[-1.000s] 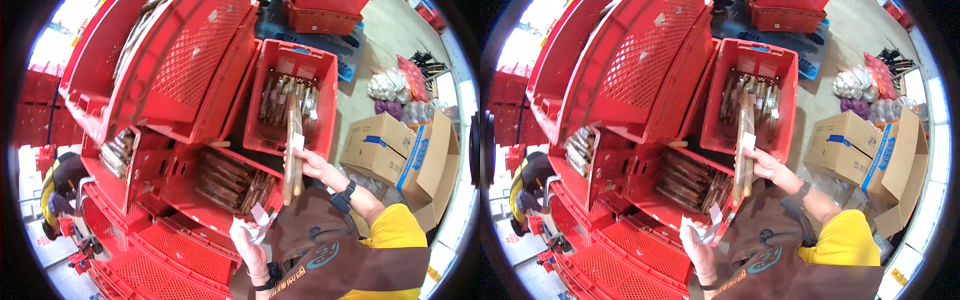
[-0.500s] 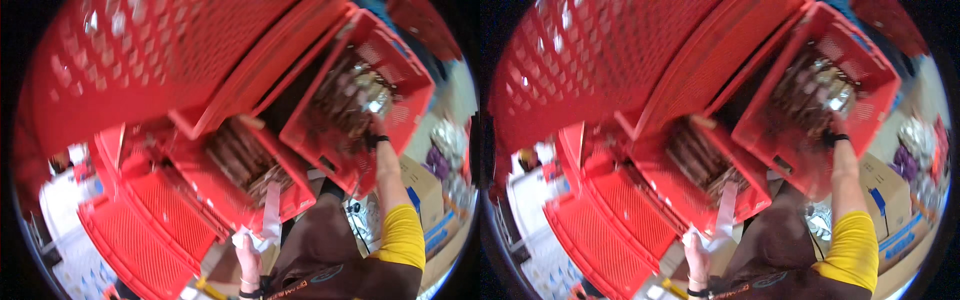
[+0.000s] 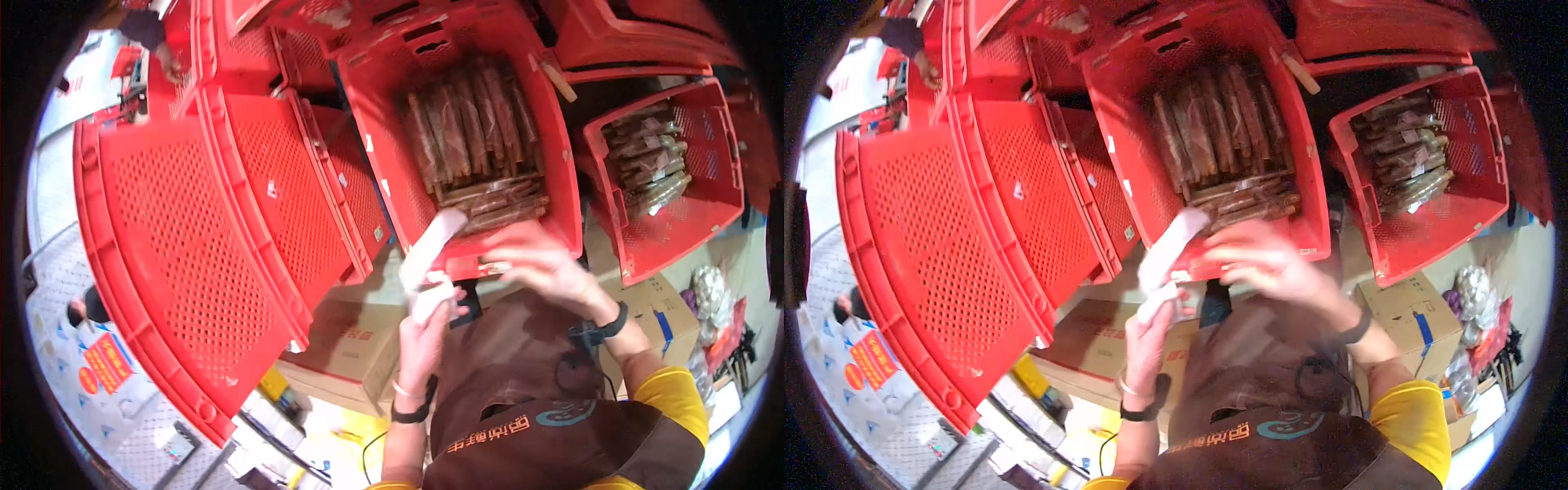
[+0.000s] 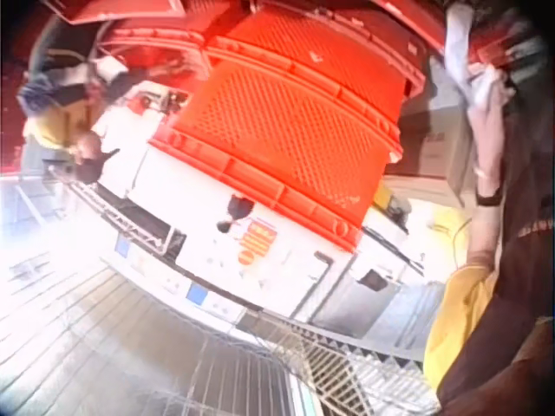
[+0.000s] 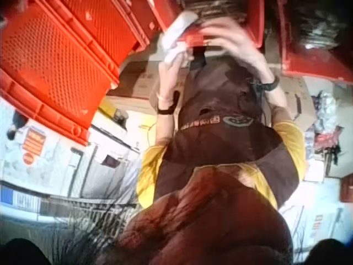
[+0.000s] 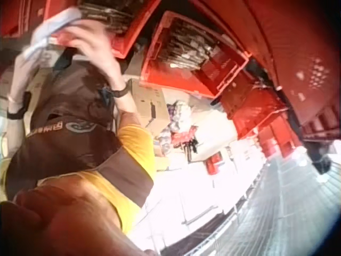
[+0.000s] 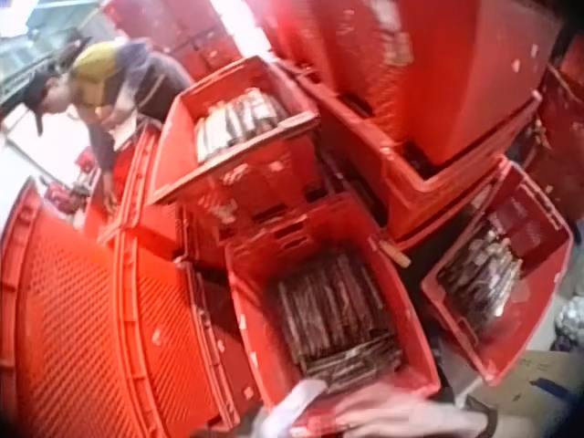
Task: The person picks up individual yams from a red plastic crate, applies a small white label to each one, and places them into a second red crate. The process is repeated for multiple yams throughout the clip.
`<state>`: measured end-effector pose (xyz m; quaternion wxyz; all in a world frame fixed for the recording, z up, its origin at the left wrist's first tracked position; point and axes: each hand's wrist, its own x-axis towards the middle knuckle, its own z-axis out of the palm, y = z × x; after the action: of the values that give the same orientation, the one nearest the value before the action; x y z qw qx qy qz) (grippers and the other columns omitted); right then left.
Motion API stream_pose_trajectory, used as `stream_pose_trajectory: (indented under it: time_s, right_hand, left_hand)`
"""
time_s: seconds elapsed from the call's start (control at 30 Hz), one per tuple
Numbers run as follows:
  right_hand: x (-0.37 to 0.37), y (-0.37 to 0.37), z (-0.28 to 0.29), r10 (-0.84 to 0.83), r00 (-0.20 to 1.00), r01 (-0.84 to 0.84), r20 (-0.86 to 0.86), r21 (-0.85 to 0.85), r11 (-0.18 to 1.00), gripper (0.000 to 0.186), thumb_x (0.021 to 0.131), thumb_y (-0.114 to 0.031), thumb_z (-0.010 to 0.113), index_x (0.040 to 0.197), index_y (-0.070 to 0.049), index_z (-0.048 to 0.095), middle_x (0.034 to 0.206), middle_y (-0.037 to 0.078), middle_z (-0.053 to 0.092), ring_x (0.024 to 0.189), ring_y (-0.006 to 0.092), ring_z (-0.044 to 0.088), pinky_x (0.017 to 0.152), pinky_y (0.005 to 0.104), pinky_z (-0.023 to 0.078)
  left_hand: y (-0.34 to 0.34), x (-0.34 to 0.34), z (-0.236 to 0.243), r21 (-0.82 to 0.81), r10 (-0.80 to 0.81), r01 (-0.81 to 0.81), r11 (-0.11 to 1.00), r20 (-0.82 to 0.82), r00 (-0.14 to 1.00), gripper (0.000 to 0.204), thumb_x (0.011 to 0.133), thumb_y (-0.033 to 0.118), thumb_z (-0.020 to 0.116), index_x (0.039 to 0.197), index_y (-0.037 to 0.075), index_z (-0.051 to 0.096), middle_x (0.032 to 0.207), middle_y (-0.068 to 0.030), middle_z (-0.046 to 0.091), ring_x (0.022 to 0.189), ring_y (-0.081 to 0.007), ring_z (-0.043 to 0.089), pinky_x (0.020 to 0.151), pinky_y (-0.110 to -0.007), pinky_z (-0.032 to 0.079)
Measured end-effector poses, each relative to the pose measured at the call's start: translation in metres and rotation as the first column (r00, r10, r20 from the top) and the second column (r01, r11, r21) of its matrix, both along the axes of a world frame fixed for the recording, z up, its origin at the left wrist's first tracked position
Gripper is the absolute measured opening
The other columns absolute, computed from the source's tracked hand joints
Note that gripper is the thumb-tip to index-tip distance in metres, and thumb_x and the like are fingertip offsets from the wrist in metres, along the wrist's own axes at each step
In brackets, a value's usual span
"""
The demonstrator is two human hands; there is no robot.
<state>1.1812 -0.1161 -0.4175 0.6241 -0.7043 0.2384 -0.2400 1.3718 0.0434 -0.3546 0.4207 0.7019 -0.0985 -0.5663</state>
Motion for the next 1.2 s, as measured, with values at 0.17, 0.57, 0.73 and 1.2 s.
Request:
stream_pose_trajectory:
  time_s: [0.17, 0.57, 0.73, 1.2]
  right_hand:
    - [0.063, 0.038, 0.007, 0.323, 0.944, -0.330, -0.069, -0.163, 0.930, 0.048, 0.084, -0.028, 0.070, 0.128, -0.011, 0.060, 0.123, 0.007, 0.059, 0.117, 0.0289, 0.049, 0.101, 0.0433, 0.037]
    - [0.001, 0.049, -0.007, 0.368, 0.912, -0.392, -0.181, -0.115, 0.913, 0.032, 0.085, -0.019, 0.069, 0.116, -0.012, 0.067, 0.109, 0.003, 0.065, 0.108, 0.0256, 0.055, 0.096, 0.0416, 0.041]
    - [-0.042, 0.041, -0.031, 0.584, 0.798, -0.497, -0.145, 0.388, 0.776, 0.025, 0.091, -0.012, 0.063, 0.115, -0.008, 0.070, 0.109, 0.009, 0.066, 0.109, 0.0235, 0.056, 0.097, 0.0374, 0.043]
    - [0.033, -0.004, -0.268, 0.426, 0.759, -0.650, -0.492, -0.528, 0.547, 0.038, 0.086, -0.016, 0.056, 0.124, -0.011, 0.059, 0.125, 0.007, 0.061, 0.123, 0.0256, 0.052, 0.109, 0.0479, 0.033]
  left_hand:
    - [0.032, 0.007, -0.018, -0.157, -0.068, 0.061, 0.986, -0.040, 0.997, 0.027, 0.101, 0.015, 0.053, 0.120, -0.001, 0.064, 0.104, -0.0076, 0.072, 0.090, -0.0114, 0.066, 0.081, -0.027, 0.052]
    - [0.044, -0.052, -0.032, -0.082, -0.181, 0.180, 0.980, -0.009, 0.983, 0.027, 0.101, 0.021, 0.054, 0.111, 0.001, 0.068, 0.095, -0.0065, 0.074, 0.083, -0.0097, 0.065, 0.074, -0.028, 0.052]
    - [0.046, -0.092, -0.042, -0.010, -0.193, 0.194, 0.981, -0.132, 0.972, 0.029, 0.102, 0.019, 0.052, 0.112, -0.003, 0.069, 0.097, -0.0083, 0.074, 0.089, -0.0128, 0.069, 0.081, -0.027, 0.054]
    - [0.251, -0.118, -0.061, 0.343, 0.408, -0.290, 0.894, -0.349, 0.844, 0.038, 0.101, 0.020, 0.049, 0.127, -0.008, 0.055, 0.110, -0.0200, 0.068, 0.102, -0.0248, 0.067, 0.093, -0.035, 0.051]
